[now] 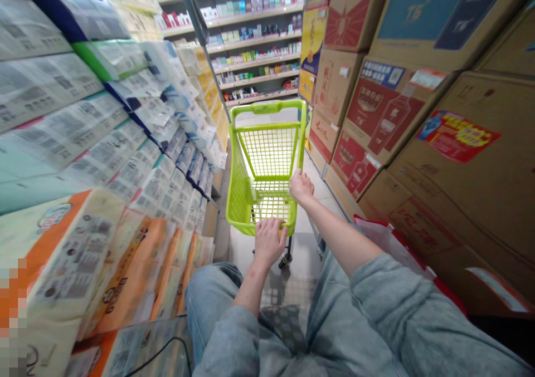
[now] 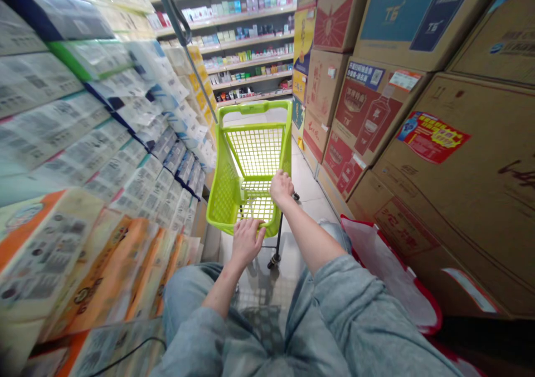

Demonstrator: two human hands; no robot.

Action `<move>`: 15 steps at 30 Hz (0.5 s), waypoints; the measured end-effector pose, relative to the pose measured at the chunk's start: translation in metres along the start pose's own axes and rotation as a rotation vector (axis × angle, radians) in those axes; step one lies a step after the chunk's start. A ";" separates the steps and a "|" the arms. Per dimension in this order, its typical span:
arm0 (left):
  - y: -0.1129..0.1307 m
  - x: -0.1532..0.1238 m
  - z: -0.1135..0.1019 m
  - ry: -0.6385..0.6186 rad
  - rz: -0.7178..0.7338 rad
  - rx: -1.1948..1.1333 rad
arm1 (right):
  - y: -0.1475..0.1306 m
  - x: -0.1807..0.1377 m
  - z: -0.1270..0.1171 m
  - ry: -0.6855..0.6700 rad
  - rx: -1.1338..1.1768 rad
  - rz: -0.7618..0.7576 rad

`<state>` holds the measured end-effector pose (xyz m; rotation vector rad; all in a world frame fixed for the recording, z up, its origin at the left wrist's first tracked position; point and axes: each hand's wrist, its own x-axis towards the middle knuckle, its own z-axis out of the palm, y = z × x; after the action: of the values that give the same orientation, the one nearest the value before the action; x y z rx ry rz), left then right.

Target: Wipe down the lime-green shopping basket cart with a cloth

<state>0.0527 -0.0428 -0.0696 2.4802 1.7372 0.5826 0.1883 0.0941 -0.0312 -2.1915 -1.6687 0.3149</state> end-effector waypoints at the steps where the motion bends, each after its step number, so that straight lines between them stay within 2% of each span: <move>1: 0.002 -0.001 0.000 -0.002 0.007 -0.004 | -0.001 0.002 -0.001 -0.004 -0.020 0.005; 7: 0.001 0.002 -0.005 -0.032 0.118 -0.023 | 0.003 0.002 -0.004 -0.024 -0.080 -0.087; 10: -0.020 0.006 -0.016 -0.070 0.144 0.000 | 0.007 0.005 -0.004 -0.022 -0.089 -0.135; 15: -0.066 0.010 -0.031 -0.083 0.041 0.231 | 0.009 0.014 -0.002 -0.058 -0.108 -0.184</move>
<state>-0.0138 -0.0152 -0.0550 2.6533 1.8194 0.2904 0.2013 0.1047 -0.0325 -2.1009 -1.9446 0.2457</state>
